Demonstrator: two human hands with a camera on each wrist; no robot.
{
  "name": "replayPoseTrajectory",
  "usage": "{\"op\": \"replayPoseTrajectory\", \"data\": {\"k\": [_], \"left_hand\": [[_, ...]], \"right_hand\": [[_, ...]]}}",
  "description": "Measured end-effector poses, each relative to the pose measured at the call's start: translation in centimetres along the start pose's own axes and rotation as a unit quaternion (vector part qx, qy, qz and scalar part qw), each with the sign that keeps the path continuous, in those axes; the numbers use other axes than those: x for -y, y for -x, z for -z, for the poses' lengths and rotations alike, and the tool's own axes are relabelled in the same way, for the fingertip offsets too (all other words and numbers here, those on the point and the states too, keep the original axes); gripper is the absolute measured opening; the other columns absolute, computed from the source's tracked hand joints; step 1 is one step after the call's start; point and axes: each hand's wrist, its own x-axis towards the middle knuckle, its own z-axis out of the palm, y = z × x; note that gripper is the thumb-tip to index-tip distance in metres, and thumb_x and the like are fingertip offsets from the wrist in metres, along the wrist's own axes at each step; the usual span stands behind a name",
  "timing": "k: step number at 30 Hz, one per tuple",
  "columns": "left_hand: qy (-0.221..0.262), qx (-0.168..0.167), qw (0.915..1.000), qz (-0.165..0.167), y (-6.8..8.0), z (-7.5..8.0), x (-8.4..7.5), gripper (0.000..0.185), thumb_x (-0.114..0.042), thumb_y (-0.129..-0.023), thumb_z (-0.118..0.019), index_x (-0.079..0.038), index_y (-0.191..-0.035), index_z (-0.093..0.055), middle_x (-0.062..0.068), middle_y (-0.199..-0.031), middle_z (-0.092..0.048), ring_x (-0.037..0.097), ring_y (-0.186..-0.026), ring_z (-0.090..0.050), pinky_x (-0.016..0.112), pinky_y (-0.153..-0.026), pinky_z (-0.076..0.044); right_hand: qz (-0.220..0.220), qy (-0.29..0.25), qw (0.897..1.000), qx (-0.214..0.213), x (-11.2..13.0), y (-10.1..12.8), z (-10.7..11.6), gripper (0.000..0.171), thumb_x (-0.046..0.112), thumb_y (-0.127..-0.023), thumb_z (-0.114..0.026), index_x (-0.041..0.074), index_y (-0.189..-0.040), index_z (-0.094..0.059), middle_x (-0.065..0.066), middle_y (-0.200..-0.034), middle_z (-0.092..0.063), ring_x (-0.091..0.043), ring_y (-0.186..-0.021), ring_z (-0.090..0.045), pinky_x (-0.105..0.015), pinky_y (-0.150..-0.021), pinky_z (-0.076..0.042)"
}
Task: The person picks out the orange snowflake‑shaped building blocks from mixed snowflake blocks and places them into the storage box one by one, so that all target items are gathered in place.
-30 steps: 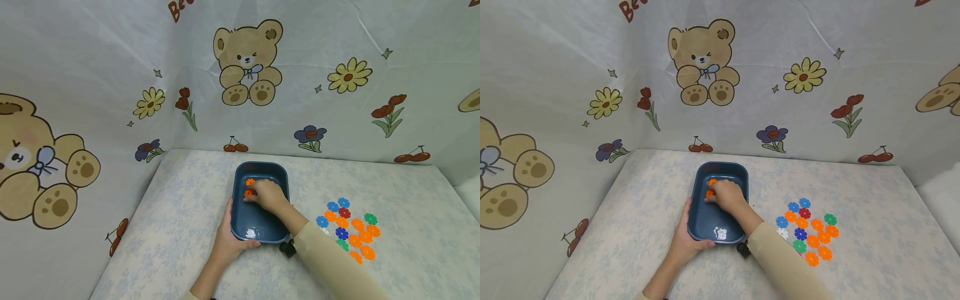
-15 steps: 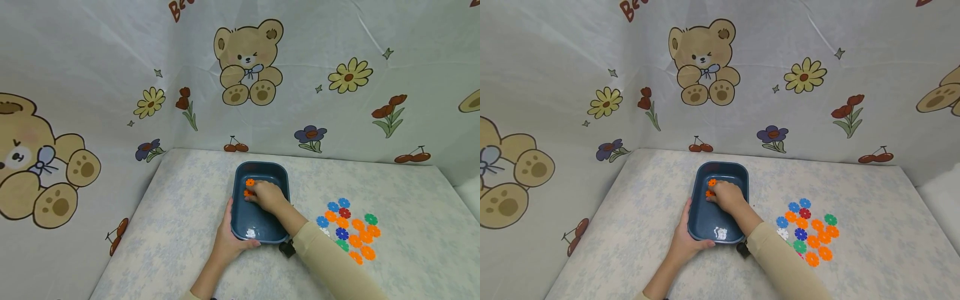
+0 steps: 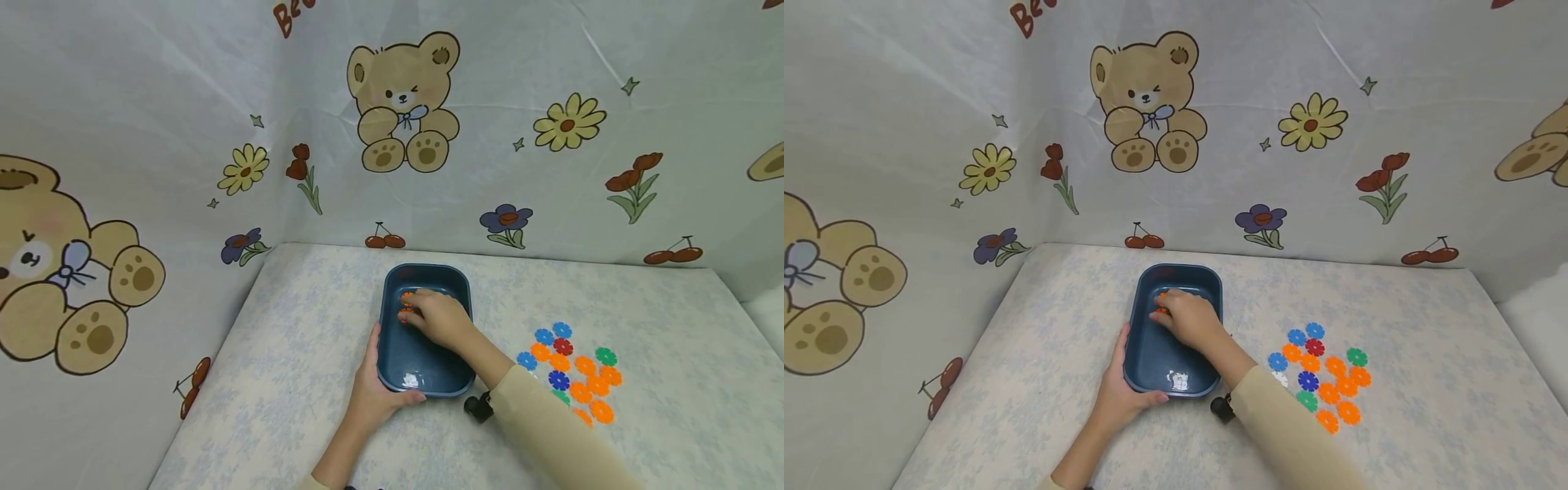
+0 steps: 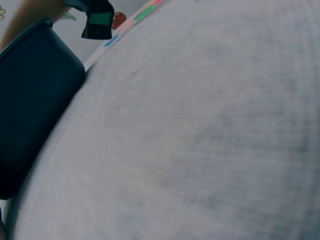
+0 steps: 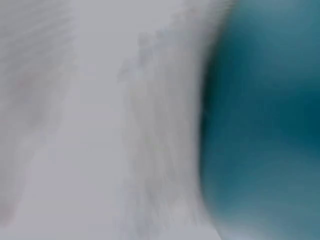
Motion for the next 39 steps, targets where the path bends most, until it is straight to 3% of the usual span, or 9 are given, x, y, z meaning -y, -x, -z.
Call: {"op": "replayPoseTrajectory", "data": {"k": [3, 8, 17, 20, 26, 30, 32, 36, 39], "left_hand": [[0.002, -0.003, 1.0000, -0.001, 0.0, -0.1, 0.1, 0.136, -0.031, -0.059, -0.098, -0.028, -0.161, -0.008, -0.007, -0.165, -0.022, 0.019, -0.149, -0.029, 0.052, -0.116, -0.032], [0.009, -0.002, 1.0000, -0.003, 0.0, -0.2, 0.1, 0.135, -0.030, -0.059, -0.098, -0.029, -0.161, -0.008, -0.006, -0.165, -0.022, 0.019, -0.149, -0.031, 0.051, -0.116, -0.032], [0.013, -0.010, 0.9998, 0.005, 0.0, -0.2, 0.2, 0.138, -0.028, -0.056, -0.099, -0.030, -0.160, -0.010, -0.006, -0.165, -0.022, 0.020, -0.149, -0.030, 0.055, -0.116, -0.031], [0.012, -0.010, 0.9999, 0.000, 0.0, -0.2, 0.2, 0.137, -0.026, -0.056, -0.099, -0.031, -0.160, -0.010, -0.004, -0.165, -0.023, 0.021, -0.149, -0.030, 0.055, -0.116, -0.032], [0.013, -0.006, 0.9999, -0.002, 0.0, -0.3, 0.1, 0.138, -0.025, -0.056, -0.099, -0.027, -0.161, -0.010, -0.006, -0.165, -0.023, 0.020, -0.149, -0.030, 0.054, -0.116, -0.031], [0.015, -0.003, 0.9999, 0.004, -0.1, -0.3, 0.1, 0.138, -0.025, -0.056, -0.099, -0.031, -0.160, -0.009, -0.008, -0.165, -0.022, 0.017, -0.149, -0.029, 0.053, -0.118, -0.029], [0.018, -0.002, 0.9998, 0.009, -0.1, -0.3, 0.1, 0.138, -0.024, -0.056, -0.099, -0.033, -0.160, -0.009, -0.009, -0.165, -0.022, 0.016, -0.149, -0.028, 0.052, -0.118, -0.029], [0.018, -0.005, 0.9998, 0.007, -0.1, -0.3, 0.2, 0.137, -0.023, -0.057, -0.098, -0.030, -0.160, -0.009, -0.009, -0.165, -0.023, 0.017, -0.149, -0.029, 0.054, -0.117, -0.029], [0.012, -0.007, 0.9999, 0.004, -0.1, -0.3, 0.3, 0.137, -0.024, -0.057, -0.098, -0.029, -0.161, -0.010, -0.008, -0.165, -0.023, 0.019, -0.149, -0.029, 0.055, -0.116, -0.030]], "right_hand": [[0.003, -0.011, 1.000, -0.017, 0.0, 0.9, 1.7, 0.037, 0.037, -0.094, -0.068, 0.016, -0.124, -0.070, 0.005, -0.086, -0.063, -0.008, -0.067, -0.054, -0.026, -0.061, -0.048], [-0.030, -0.015, 0.999, -0.039, -0.9, 3.3, 4.9, 0.041, 0.038, -0.094, -0.068, 0.017, -0.129, -0.068, 0.006, -0.083, -0.057, -0.007, -0.064, -0.046, -0.023, -0.058, -0.041], [-0.098, 0.002, 0.993, -0.062, -6.3, 9.0, 8.0, 0.037, 0.030, -0.096, -0.066, 0.015, -0.130, -0.066, 0.003, -0.090, -0.062, -0.010, -0.056, -0.039, -0.025, -0.053, -0.037], [-0.134, 0.007, 0.990, -0.043, -8.1, 10.9, 8.0, 0.037, 0.026, -0.096, -0.066, 0.013, -0.131, -0.064, 0.000, -0.093, -0.063, -0.011, -0.058, -0.041, -0.025, -0.054, -0.039], [-0.195, -0.003, 0.980, 0.045, -10.3, 14.3, 7.8, 0.041, 0.026, -0.096, -0.065, 0.009, -0.134, -0.062, -0.001, -0.097, -0.062, -0.011, -0.061, -0.044, -0.024, -0.054, -0.039], [-0.195, -0.021, 0.978, 0.067, -11.3, 16.0, 7.5, 0.040, 0.024, -0.094, -0.069, 0.009, -0.131, -0.064, -0.005, -0.100, -0.062, -0.014, -0.072, -0.052, -0.030, -0.064, -0.048], [-0.198, -0.027, 0.977, 0.074, -11.7, 16.7, 7.5, 0.041, 0.023, -0.093, -0.069, 0.009, -0.131, -0.064, -0.015, -0.113, -0.063, -0.028, -0.088, -0.061, -0.042, -0.079, -0.055], [-0.207, -0.037, 0.974, 0.089, -12.2, 17.3, 7.5, 0.044, 0.026, -0.094, -0.069, 0.013, -0.135, -0.061, -0.029, -0.139, -0.050, -0.054, -0.125, -0.048, -0.068, -0.098, -0.042], [-0.204, -0.039, 0.974, 0.095, -12.4, 17.5, 7.5, 0.045, 0.029, -0.094, -0.068, 0.015, -0.136, -0.061, -0.027, -0.140, -0.050, -0.053, -0.126, -0.048, -0.068, -0.097, -0.042]]}}
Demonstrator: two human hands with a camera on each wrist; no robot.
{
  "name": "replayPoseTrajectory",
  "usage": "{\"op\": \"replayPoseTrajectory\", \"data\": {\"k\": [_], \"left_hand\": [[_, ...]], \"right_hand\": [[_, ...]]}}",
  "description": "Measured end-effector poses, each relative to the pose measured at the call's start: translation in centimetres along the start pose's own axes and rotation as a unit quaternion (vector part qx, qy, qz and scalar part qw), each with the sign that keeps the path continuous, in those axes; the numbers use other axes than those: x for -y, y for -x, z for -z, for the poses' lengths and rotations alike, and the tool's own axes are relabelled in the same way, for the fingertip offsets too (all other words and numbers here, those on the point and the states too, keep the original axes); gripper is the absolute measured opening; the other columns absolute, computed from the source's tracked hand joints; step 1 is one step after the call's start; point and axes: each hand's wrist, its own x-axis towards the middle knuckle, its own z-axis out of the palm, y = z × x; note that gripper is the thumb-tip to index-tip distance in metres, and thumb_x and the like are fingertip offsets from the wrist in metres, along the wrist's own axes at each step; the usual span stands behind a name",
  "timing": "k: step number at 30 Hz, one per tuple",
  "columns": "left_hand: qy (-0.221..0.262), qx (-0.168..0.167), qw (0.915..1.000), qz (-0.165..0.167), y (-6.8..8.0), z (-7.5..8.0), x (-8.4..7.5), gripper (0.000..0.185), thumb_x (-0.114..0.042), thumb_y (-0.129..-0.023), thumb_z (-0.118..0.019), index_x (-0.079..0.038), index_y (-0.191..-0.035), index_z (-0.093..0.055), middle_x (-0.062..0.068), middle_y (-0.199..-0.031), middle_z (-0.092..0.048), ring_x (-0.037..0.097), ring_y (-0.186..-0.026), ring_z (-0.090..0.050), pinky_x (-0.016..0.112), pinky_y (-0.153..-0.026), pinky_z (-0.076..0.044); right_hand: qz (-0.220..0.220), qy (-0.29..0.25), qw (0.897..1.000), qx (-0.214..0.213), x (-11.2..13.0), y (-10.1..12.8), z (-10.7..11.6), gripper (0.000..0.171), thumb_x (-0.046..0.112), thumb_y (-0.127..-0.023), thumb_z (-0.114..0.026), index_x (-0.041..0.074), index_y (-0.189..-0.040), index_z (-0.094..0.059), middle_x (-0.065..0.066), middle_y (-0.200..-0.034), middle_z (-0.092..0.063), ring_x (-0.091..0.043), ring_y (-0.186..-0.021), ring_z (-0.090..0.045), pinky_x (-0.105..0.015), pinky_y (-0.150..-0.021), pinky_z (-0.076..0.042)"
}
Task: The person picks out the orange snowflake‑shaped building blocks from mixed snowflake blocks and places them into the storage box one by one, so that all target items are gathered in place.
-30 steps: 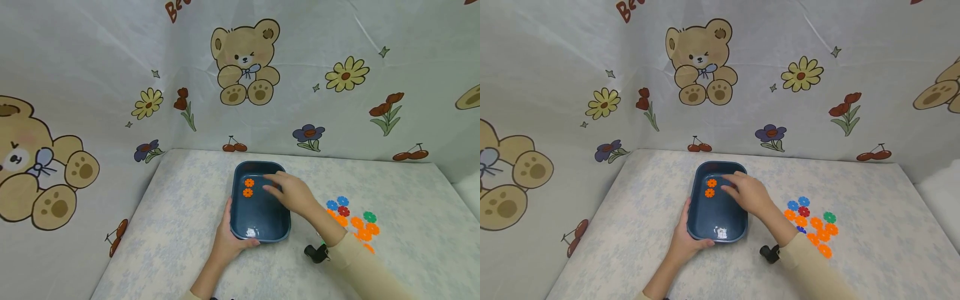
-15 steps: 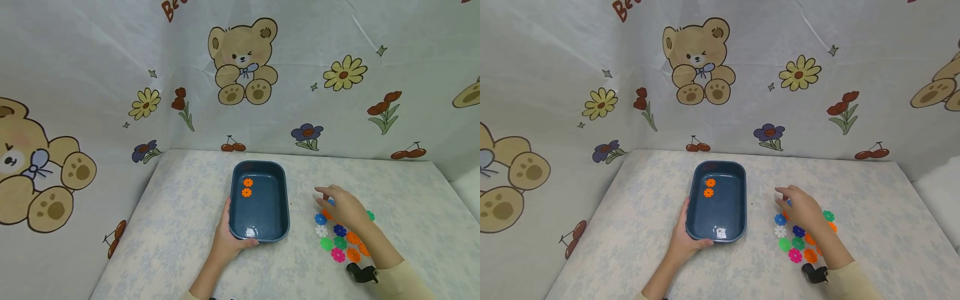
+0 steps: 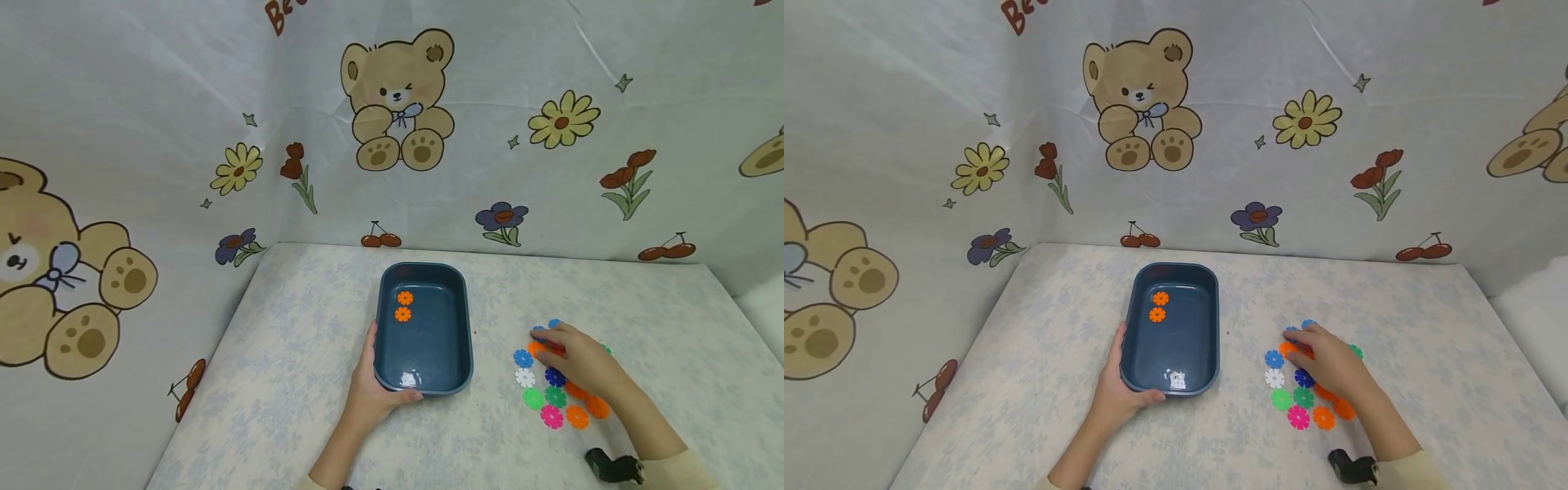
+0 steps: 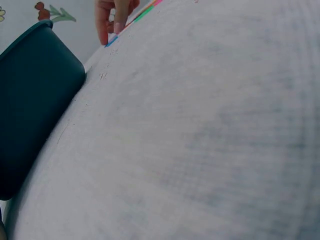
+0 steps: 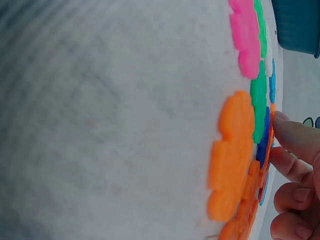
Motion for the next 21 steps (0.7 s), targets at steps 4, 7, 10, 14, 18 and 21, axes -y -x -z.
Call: {"op": "replayPoseTrajectory", "data": {"k": [4, 7, 10, 14, 18, 21], "left_hand": [[0.002, 0.001, 1.0000, 0.005, 0.04, -0.02, -0.05, 0.137, -0.024, -0.057, -0.098, -0.038, -0.159, -0.008, -0.010, -0.164, -0.023, 0.017, -0.149, -0.029, 0.053, -0.118, -0.029], [0.008, 0.002, 0.9999, 0.011, 0.06, -0.03, -0.10, 0.137, -0.024, -0.057, -0.098, -0.042, -0.158, -0.008, -0.012, -0.164, -0.022, 0.014, -0.149, -0.028, 0.052, -0.118, -0.028], [0.008, 0.002, 0.9999, 0.012, 0.07, -0.02, -0.12, 0.137, -0.024, -0.057, -0.098, -0.037, -0.159, -0.008, -0.013, -0.164, -0.022, 0.014, -0.149, -0.028, 0.052, -0.118, -0.028], [0.009, 0.000, 0.9999, 0.009, 0.09, 0.02, -0.09, 0.138, -0.024, -0.056, -0.099, -0.030, -0.161, -0.009, -0.012, -0.164, -0.023, 0.015, -0.149, -0.029, 0.053, -0.118, -0.028], [0.004, 0.001, 1.0000, 0.001, 0.11, 0.06, -0.09, 0.137, -0.024, -0.057, -0.098, -0.035, -0.160, -0.009, -0.009, -0.165, -0.022, 0.019, -0.149, -0.028, 0.055, -0.117, -0.029], [0.002, 0.000, 1.0000, -0.002, 0.08, 0.07, -0.09, 0.136, -0.025, -0.057, -0.098, -0.041, -0.158, -0.009, -0.008, -0.165, -0.022, 0.020, -0.150, -0.028, 0.056, -0.117, -0.029]], "right_hand": [[0.012, 0.002, 1.000, 0.007, -0.07, 0.06, 0.07, 0.043, 0.029, -0.093, -0.069, 0.016, -0.133, -0.064, -0.015, -0.122, -0.059, -0.030, -0.094, -0.062, -0.049, -0.084, -0.055], [0.016, -0.004, 1.000, 0.013, -0.08, 0.11, 0.14, 0.040, 0.027, -0.092, -0.070, 0.015, -0.131, -0.066, -0.007, -0.114, -0.058, -0.016, -0.086, -0.057, -0.040, -0.077, -0.055], [0.020, -0.010, 1.000, 0.007, -0.06, 0.17, 0.15, 0.038, 0.026, -0.092, -0.071, 0.014, -0.128, -0.067, -0.007, -0.116, -0.060, -0.021, -0.095, -0.061, -0.048, -0.086, -0.056], [0.023, -0.018, 1.000, -0.003, -0.07, 0.15, 0.06, 0.033, 0.023, -0.091, -0.072, 0.014, -0.122, -0.066, -0.008, -0.118, -0.063, -0.029, -0.105, -0.062, -0.055, -0.093, -0.052], [0.018, -0.025, 1.000, -0.003, -0.17, 0.07, -0.01, 0.029, 0.024, -0.091, -0.073, 0.017, -0.117, -0.064, -0.005, -0.115, -0.066, -0.029, -0.107, -0.061, -0.056, -0.093, -0.051], [0.005, -0.027, 1.000, 0.004, -0.24, 0.01, -0.02, 0.030, 0.027, -0.090, -0.073, 0.019, -0.117, -0.064, -0.004, -0.115, -0.068, -0.029, -0.107, -0.062, -0.056, -0.092, -0.051]]}}
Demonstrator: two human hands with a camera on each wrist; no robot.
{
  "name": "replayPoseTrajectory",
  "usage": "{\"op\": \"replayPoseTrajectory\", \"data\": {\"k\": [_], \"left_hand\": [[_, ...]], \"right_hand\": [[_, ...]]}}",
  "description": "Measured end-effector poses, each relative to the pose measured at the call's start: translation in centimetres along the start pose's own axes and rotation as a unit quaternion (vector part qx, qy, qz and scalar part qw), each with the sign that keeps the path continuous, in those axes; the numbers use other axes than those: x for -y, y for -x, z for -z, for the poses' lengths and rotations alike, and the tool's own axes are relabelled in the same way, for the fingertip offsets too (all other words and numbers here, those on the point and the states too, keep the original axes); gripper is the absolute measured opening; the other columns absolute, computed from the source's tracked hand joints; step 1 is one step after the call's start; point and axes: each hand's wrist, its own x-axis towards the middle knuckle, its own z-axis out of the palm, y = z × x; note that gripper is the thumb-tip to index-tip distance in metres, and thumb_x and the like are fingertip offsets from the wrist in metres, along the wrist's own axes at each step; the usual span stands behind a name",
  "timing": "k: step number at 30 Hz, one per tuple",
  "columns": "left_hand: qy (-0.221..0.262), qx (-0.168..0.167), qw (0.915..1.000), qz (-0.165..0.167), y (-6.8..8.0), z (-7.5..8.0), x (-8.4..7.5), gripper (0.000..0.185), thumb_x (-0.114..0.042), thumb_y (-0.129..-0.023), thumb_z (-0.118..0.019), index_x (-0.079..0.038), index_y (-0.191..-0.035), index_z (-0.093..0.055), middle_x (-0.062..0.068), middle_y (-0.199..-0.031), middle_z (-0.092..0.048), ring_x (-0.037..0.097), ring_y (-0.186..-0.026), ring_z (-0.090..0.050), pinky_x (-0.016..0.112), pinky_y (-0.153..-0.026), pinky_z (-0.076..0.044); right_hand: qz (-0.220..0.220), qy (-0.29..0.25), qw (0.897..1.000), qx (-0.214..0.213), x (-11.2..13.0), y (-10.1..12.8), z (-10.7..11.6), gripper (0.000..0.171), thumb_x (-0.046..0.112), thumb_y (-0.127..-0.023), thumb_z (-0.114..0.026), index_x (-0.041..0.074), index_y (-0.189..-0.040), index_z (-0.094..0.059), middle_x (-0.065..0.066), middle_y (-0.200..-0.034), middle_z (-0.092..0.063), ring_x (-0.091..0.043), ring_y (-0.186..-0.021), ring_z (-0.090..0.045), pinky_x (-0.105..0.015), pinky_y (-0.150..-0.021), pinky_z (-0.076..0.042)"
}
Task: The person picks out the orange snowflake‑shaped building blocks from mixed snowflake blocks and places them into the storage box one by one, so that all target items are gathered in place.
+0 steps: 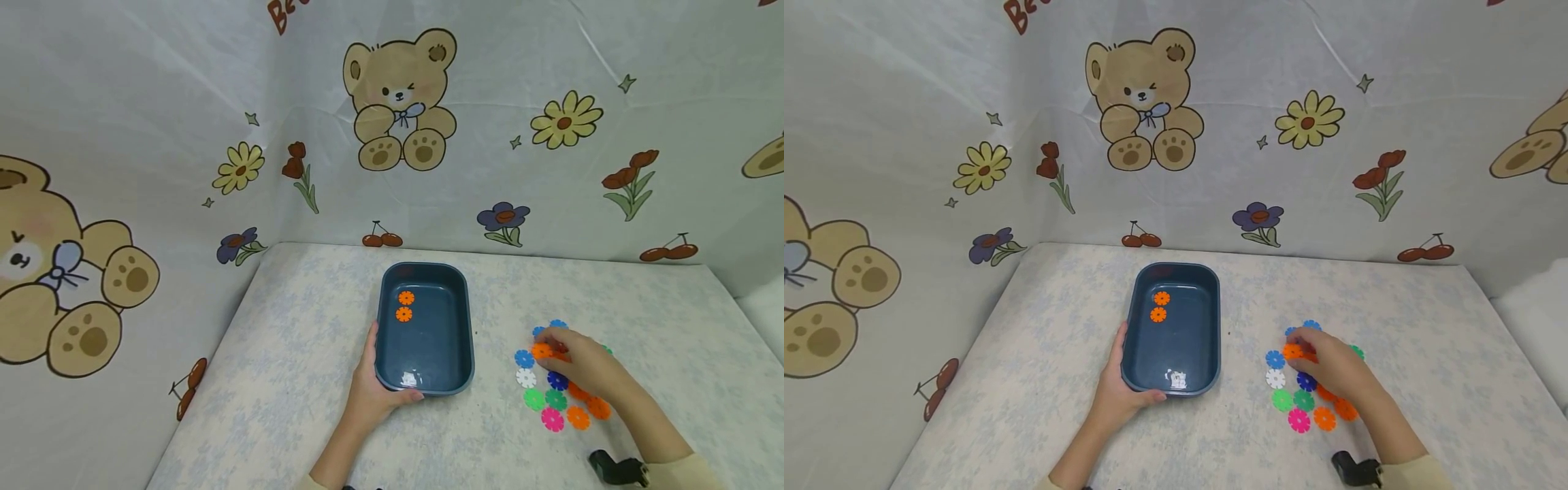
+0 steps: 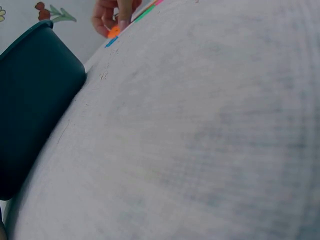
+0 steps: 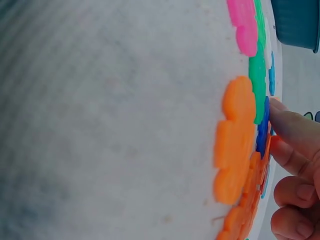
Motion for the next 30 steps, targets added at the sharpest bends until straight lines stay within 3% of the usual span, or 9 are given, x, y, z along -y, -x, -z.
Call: {"op": "replayPoseTrajectory", "data": {"k": [3, 10, 13, 15, 18, 21, 22, 26, 30], "left_hand": [[0.003, -0.001, 1.0000, 0.003, 0.0, 0.0, 0.0, 0.135, -0.025, -0.058, -0.098, -0.042, -0.158, -0.009, -0.008, -0.165, -0.023, 0.019, -0.150, -0.028, 0.056, -0.118, -0.028], [-0.003, 0.001, 1.0000, -0.003, 0.0, 0.0, 0.1, 0.136, -0.029, -0.058, -0.098, -0.028, -0.161, -0.009, -0.008, -0.165, -0.021, 0.023, -0.151, -0.026, 0.057, -0.117, -0.028], [-0.003, 0.001, 1.0000, 0.002, 0.0, 0.0, 0.1, 0.135, -0.029, -0.059, -0.098, -0.033, -0.160, -0.009, -0.009, -0.165, -0.021, 0.021, -0.151, -0.026, 0.057, -0.118, -0.027], [-0.002, 0.001, 1.0000, 0.003, 0.0, 0.0, 0.0, 0.134, -0.028, -0.059, -0.097, -0.036, -0.160, -0.009, -0.008, -0.165, -0.022, 0.021, -0.150, -0.027, 0.057, -0.118, -0.027], [-0.002, 0.001, 1.0000, 0.001, 0.0, 0.0, 0.0, 0.134, -0.028, -0.059, -0.097, -0.036, -0.159, -0.008, -0.007, -0.165, -0.023, 0.022, -0.150, -0.027, 0.057, -0.117, -0.028], [-0.002, 0.002, 1.0000, 0.000, 0.0, 0.0, -0.1, 0.134, -0.028, -0.059, -0.097, -0.033, -0.160, -0.009, -0.007, -0.165, -0.022, 0.022, -0.150, -0.027, 0.057, -0.117, -0.028], [-0.002, 0.002, 1.0000, 0.000, 0.0, 0.1, -0.1, 0.135, -0.028, -0.059, -0.097, -0.031, -0.160, -0.009, -0.007, -0.165, -0.022, 0.022, -0.150, -0.027, 0.057, -0.117, -0.028], [-0.002, 0.003, 1.0000, 0.002, 0.0, 0.1, -0.1, 0.135, -0.028, -0.058, -0.098, -0.027, -0.161, -0.009, -0.006, -0.165, -0.022, 0.022, -0.150, -0.027, 0.057, -0.117, -0.028], [-0.002, 0.004, 1.0000, 0.002, 0.0, 0.1, -0.2, 0.135, -0.030, -0.058, -0.098, -0.026, -0.161, -0.009, -0.005, -0.165, -0.022, 0.023, -0.150, -0.027, 0.057, -0.117, -0.028]], "right_hand": [[-0.017, 0.001, 1.000, 0.009, 0.0, 0.0, 0.1, 0.036, 0.033, -0.090, -0.073, 0.018, -0.122, -0.066, -0.005, -0.118, -0.069, -0.030, -0.109, -0.062, -0.056, -0.093, -0.051], [-0.036, 0.000, 0.999, 0.022, 0.1, 0.0, 0.5, 0.050, 0.041, -0.088, -0.074, 0.011, -0.127, -0.067, -0.009, -0.119, -0.070, -0.031, -0.110, -0.062, -0.056, -0.094, -0.051], [-0.034, 0.003, 0.999, 0.019, 0.2, 0.0, 0.7, 0.048, 0.040, -0.088, -0.074, 0.010, -0.125, -0.068, -0.004, -0.107, -0.069, -0.024, -0.095, -0.061, -0.043, -0.084, -0.056], [-0.031, 0.009, 0.999, 0.007, 0.2, -0.1, 0.8, 0.048, 0.039, -0.088, -0.074, 0.009, -0.125, -0.068, -0.001, -0.099, -0.067, -0.020, -0.086, -0.057, -0.034, -0.074, -0.054], [-0.027, 0.017, 0.999, -0.020, 0.6, -0.3, 0.9, 0.049, 0.039, -0.088, -0.074, 0.008, -0.125, -0.067, -0.005, -0.099, -0.066, -0.021, -0.085, -0.056, -0.032, -0.069, -0.054], [-0.016, 0.015, 0.998, -0.054, 1.5, -0.7, 0.8, 0.049, 0.040, -0.088, -0.074, 0.008, -0.125, -0.067, -0.009, -0.111, -0.068, -0.023, -0.092, -0.058, -0.039, -0.078, -0.058], [-0.009, 0.007, 0.998, -0.064, 1.9, -0.8, 0.8, 0.048, 0.039, -0.088, -0.074, 0.008, -0.125, -0.067, -0.010, -0.112, -0.068, -0.022, -0.090, -0.058, -0.035, -0.077, -0.058], [0.021, -0.026, 0.995, -0.099, 3.5, -1.9, 0.5, 0.041, 0.033, -0.089, -0.074, 0.009, -0.123, -0.069, -0.006, -0.107, -0.069, -0.015, -0.076, -0.050, -0.022, -0.062, -0.049], [0.055, -0.038, 0.990, -0.128, 5.3, -3.5, 0.1, 0.037, 0.030, -0.089, -0.075, 0.010, -0.120, -0.071, -0.004, -0.103, -0.071, -0.014, -0.070, -0.045, -0.021, -0.055, -0.041]]}}
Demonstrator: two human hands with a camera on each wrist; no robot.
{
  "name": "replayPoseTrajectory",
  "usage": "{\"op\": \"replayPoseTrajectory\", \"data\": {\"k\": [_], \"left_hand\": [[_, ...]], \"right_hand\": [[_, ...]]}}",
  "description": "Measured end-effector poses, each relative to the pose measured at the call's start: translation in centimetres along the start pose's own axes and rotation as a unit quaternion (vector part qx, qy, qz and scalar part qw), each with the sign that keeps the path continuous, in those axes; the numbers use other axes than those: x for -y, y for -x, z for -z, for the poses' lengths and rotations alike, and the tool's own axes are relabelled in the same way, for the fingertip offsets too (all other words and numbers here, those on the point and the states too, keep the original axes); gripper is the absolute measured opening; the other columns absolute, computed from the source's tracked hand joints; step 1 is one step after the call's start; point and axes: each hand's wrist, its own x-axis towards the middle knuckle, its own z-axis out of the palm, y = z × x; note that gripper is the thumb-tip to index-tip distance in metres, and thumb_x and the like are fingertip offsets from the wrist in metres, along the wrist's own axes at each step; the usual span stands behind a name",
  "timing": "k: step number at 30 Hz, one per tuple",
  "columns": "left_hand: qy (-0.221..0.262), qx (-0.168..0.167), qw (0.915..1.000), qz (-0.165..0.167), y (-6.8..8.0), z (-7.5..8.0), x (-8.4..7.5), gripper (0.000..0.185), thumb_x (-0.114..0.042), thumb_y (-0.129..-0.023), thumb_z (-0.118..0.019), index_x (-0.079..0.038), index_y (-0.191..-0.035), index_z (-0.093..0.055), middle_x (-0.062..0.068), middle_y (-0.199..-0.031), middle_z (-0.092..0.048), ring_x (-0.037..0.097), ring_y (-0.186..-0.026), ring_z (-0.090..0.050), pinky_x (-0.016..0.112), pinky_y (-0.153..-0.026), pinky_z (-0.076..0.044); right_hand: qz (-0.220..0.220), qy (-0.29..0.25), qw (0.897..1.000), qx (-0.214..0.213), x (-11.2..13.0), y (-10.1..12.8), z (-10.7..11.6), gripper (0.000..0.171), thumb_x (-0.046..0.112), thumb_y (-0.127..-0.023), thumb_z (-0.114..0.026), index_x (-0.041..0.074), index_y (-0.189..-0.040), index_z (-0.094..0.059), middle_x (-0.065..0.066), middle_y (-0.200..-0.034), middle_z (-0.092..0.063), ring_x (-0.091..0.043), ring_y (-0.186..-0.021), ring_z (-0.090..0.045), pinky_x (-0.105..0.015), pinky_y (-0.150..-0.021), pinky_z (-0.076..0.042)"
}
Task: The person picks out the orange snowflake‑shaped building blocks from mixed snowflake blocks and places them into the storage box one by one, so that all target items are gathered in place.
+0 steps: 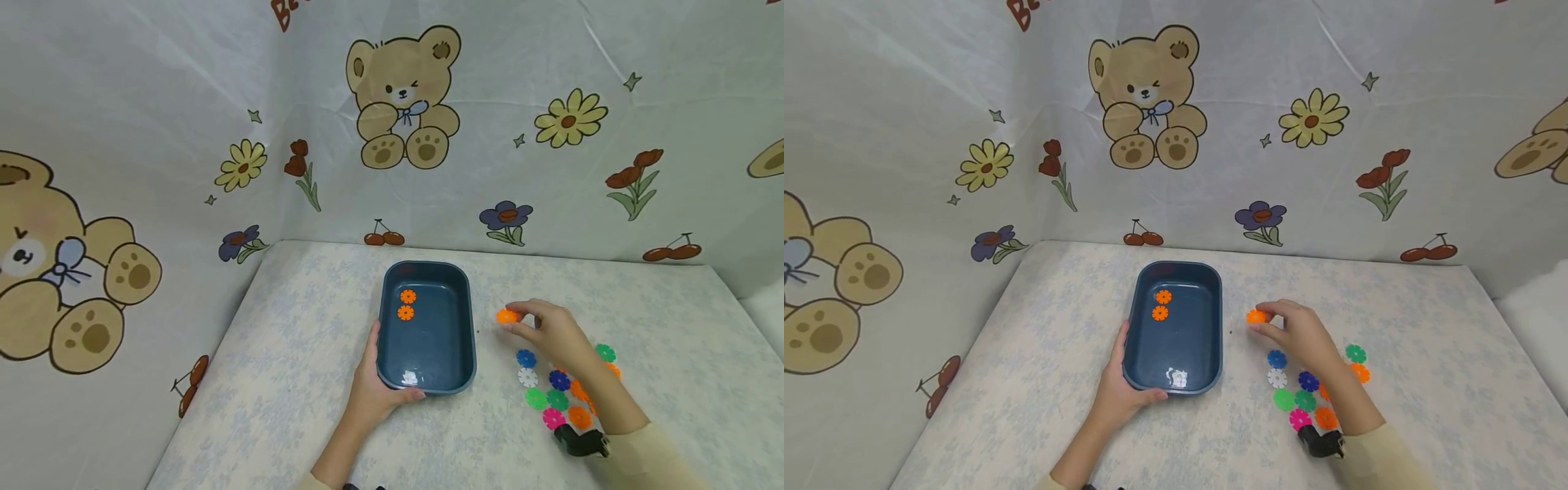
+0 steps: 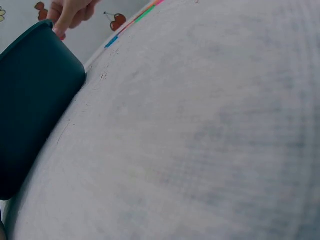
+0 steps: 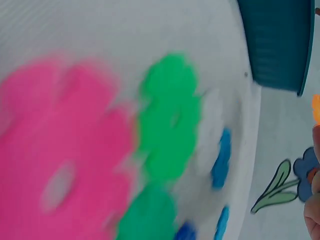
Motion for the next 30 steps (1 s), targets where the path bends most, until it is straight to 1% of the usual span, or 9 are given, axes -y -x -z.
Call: {"op": "replayPoseTrajectory", "data": {"k": [3, 7, 12, 14, 18, 22, 25, 30], "left_hand": [[0.000, 0.000, 1.0000, -0.001, 0.0, 0.0, 0.0, 0.136, -0.032, -0.058, -0.098, -0.026, -0.161, -0.009, -0.005, -0.165, -0.022, 0.023, -0.150, -0.027, 0.057, -0.117, -0.028], [-0.004, 0.001, 0.9999, -0.010, -0.1, 0.0, 0.1, 0.136, -0.036, -0.058, -0.097, -0.026, -0.161, -0.009, -0.003, -0.166, -0.021, 0.025, -0.150, -0.027, 0.059, -0.116, -0.029], [-0.011, 0.005, 0.9998, -0.016, 0.0, 0.0, 0.0, 0.134, -0.038, -0.060, -0.096, -0.031, -0.160, -0.007, -0.001, -0.166, -0.020, 0.027, -0.150, -0.027, 0.059, -0.116, -0.029], [-0.011, 0.005, 0.9998, -0.014, 0.0, 0.0, 0.0, 0.133, -0.037, -0.061, -0.096, -0.032, -0.160, -0.007, -0.002, -0.166, -0.019, 0.026, -0.150, -0.027, 0.058, -0.116, -0.029], [-0.014, 0.006, 0.9998, -0.013, 0.0, 0.1, 0.0, 0.132, -0.036, -0.062, -0.095, -0.032, -0.160, -0.008, -0.003, -0.166, -0.019, 0.025, -0.151, -0.027, 0.057, -0.117, -0.030], [-0.013, 0.008, 0.9998, -0.011, 0.0, 0.2, 0.0, 0.132, -0.038, -0.062, -0.095, -0.031, -0.160, -0.007, -0.003, -0.166, -0.019, 0.025, -0.150, -0.028, 0.056, -0.117, -0.030], [-0.011, 0.009, 0.9999, -0.009, 0.0, 0.2, 0.0, 0.132, -0.039, -0.062, -0.095, -0.034, -0.160, -0.007, -0.003, -0.166, -0.020, 0.025, -0.149, -0.030, 0.057, -0.116, -0.030], [-0.012, 0.008, 0.9999, -0.004, 0.1, 0.3, 0.0, 0.132, -0.041, -0.061, -0.095, -0.037, -0.159, -0.006, -0.003, -0.165, -0.022, 0.022, -0.148, -0.031, 0.055, -0.116, -0.031]], "right_hand": [[0.023, -0.011, 1.000, -0.013, 1.4, -1.3, -0.8, 0.036, 0.030, -0.087, -0.076, 0.011, -0.117, -0.073, -0.001, -0.097, -0.071, -0.014, -0.067, -0.044, -0.022, -0.055, -0.040], [0.047, -0.029, 0.998, -0.010, 3.7, -2.8, -1.9, 0.036, 0.031, -0.085, -0.078, 0.012, -0.115, -0.074, 0.003, -0.092, -0.069, -0.014, -0.066, -0.045, -0.023, -0.056, -0.040], [0.078, -0.031, 0.996, 0.003, 6.6, -4.3, -3.4, 0.036, 0.031, -0.084, -0.079, 0.014, -0.115, -0.074, 0.005, -0.091, -0.068, -0.013, -0.073, -0.050, -0.023, -0.062, -0.046], [0.090, -0.025, 0.996, 0.011, 7.5, -4.8, -4.1, 0.035, 0.032, -0.084, -0.079, 0.014, -0.114, -0.074, 0.005, -0.091, -0.068, -0.012, -0.076, -0.052, -0.025, -0.066, -0.049], [0.114, -0.009, 0.993, 0.029, 8.9, -5.6, -5.7, 0.034, 0.033, -0.083, -0.080, 0.015, -0.112, -0.075, 0.004, -0.091, -0.069, -0.011, -0.079, -0.057, -0.028, -0.072, -0.053], [0.135, 0.013, 0.990, 0.049, 10.0, -6.2, -7.0, 0.036, 0.034, -0.083, -0.080, 0.012, -0.111, -0.076, 0.002, -0.093, -0.072, -0.013, -0.082, -0.063, -0.033, -0.078, -0.056], [0.137, 0.036, 0.988, 0.063, 10.6, -6.4, -7.9, 0.037, 0.036, -0.084, -0.079, 0.011, -0.111, -0.076, 0.000, -0.098, -0.074, -0.015, -0.088, -0.067, -0.035, -0.081, -0.057], [0.124, 0.064, 0.985, 0.101, 11.4, -6.9, -9.1, 0.034, 0.039, -0.084, -0.078, 0.013, -0.106, -0.077, 0.001, -0.101, -0.076, -0.016, -0.091, -0.069, -0.036, -0.082, -0.057]]}}
